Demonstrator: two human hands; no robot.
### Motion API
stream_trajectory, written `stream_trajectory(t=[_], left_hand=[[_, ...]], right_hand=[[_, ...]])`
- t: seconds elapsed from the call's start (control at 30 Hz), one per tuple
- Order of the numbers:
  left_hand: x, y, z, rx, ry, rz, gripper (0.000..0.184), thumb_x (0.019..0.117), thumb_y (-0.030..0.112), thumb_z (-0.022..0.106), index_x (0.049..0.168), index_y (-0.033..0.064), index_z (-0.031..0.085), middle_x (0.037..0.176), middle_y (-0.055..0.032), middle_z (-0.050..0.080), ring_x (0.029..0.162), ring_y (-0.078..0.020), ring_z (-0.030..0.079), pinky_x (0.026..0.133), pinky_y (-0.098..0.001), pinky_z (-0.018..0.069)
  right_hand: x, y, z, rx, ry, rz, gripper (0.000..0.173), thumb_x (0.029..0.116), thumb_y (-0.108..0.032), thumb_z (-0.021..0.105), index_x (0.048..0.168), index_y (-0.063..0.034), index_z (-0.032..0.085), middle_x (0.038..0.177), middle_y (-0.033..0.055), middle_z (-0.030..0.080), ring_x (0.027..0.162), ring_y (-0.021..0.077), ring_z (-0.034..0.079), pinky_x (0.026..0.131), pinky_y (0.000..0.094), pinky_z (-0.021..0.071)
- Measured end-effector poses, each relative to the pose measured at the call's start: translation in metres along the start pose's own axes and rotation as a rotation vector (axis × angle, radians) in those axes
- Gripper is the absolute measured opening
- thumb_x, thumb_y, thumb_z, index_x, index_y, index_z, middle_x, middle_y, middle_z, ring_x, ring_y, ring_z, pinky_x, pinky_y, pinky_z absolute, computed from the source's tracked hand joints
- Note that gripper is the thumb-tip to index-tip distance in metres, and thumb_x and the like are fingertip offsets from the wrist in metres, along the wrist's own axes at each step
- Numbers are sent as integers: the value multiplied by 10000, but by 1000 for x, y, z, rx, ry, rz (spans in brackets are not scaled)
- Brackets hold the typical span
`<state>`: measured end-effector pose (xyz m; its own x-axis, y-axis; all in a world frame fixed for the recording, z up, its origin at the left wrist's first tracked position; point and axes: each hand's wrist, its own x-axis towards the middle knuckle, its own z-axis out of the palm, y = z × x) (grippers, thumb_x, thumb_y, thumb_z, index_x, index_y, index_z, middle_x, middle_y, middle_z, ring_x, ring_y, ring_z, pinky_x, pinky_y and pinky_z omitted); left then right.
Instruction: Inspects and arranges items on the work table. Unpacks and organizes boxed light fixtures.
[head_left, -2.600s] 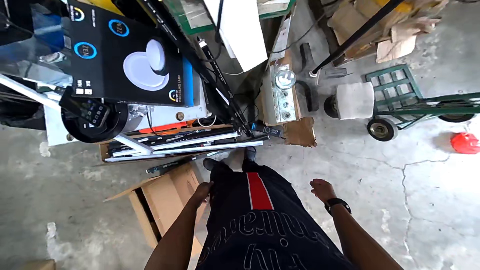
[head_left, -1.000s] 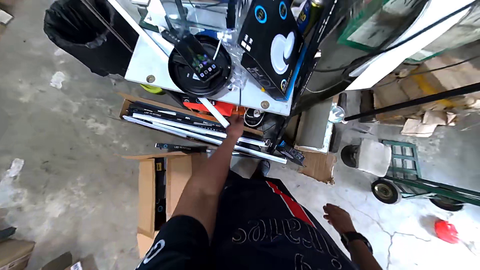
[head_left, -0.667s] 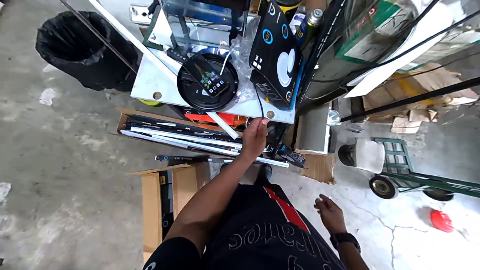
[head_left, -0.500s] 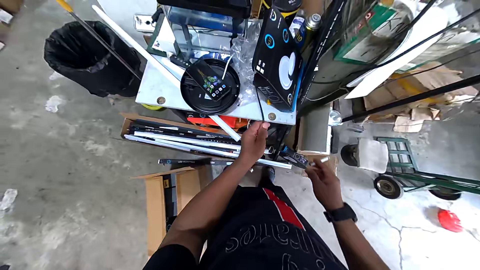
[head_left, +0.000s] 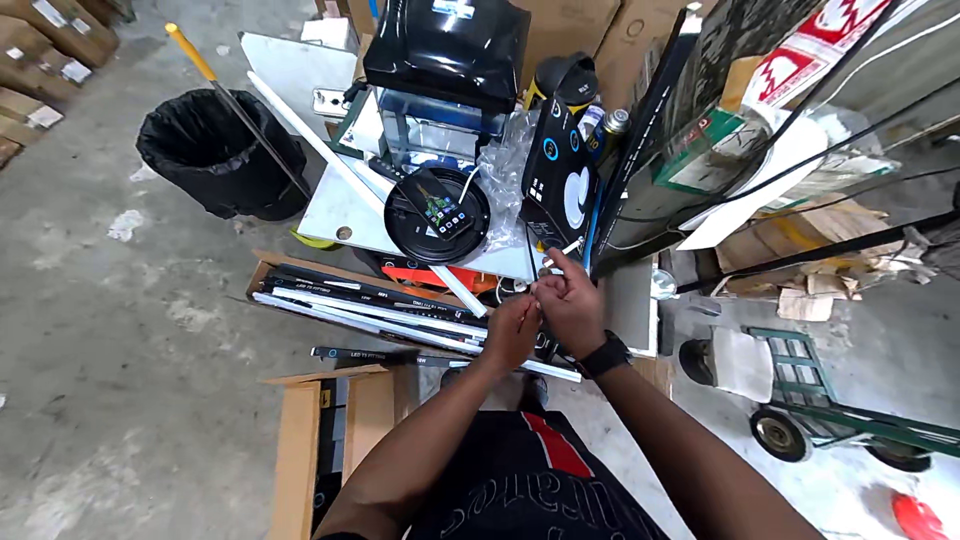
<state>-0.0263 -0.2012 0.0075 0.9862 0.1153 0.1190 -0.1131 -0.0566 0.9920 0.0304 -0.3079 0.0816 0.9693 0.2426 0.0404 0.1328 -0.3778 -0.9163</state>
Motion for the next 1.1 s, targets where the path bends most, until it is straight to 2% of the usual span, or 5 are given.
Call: stream_trajectory(t=[0.23, 0.57, 0.77, 0.93, 1.1], left_hand=[[27, 0, -19, -181, 46, -199, 318, 1059, 154, 456, 1019, -64, 684, 949, -135, 715, 908, -176, 688, 890, -392, 565], [84, 1, -32, -119, -84, -415, 343, 1054, 122, 452, 1362, 41, 581, 1323, -154, 631, 1083, -254, 663, 912, -456, 555], [160, 31, -43, -228, 366, -242, 881, 1000, 298, 626, 1625, 58, 52, 1598, -256, 317, 1418, -332, 437, 1132, -484, 429], [181, 51, -30, -21, -30, -149, 511, 1081, 374, 458, 1427, 7, 542, 1360, -201, 621, 1278, -301, 591, 1100, -538, 456], [132, 26, -20, 41, -26, -202, 616, 1067, 567, 348, 1481, 141, 511, 1455, -135, 560, 1319, -305, 552, 1084, -584, 451]], right_hand=[[-5, 11, -16, -155, 68, -96, 585, 915, -20, 653, 1478, -105, 521, 1269, 147, 591, 813, 164, 670, 715, 353, 610], [-29, 47, -23, -104, 42, 115, 661, 882, -28, 677, 1496, 12, 436, 1320, 217, 566, 929, 198, 697, 810, 344, 620], [-31, 61, -22, -82, 62, 209, 683, 877, -22, 686, 1495, 54, 405, 1320, 225, 561, 909, 175, 698, 796, 311, 616], [-28, 61, -26, -83, 53, 270, 730, 876, -41, 723, 1513, 51, 379, 1306, 229, 577, 925, 201, 695, 822, 349, 609], [-29, 49, -17, -35, 43, 246, 745, 857, -13, 724, 1506, 77, 367, 1252, 214, 599, 861, 173, 690, 776, 328, 610]])
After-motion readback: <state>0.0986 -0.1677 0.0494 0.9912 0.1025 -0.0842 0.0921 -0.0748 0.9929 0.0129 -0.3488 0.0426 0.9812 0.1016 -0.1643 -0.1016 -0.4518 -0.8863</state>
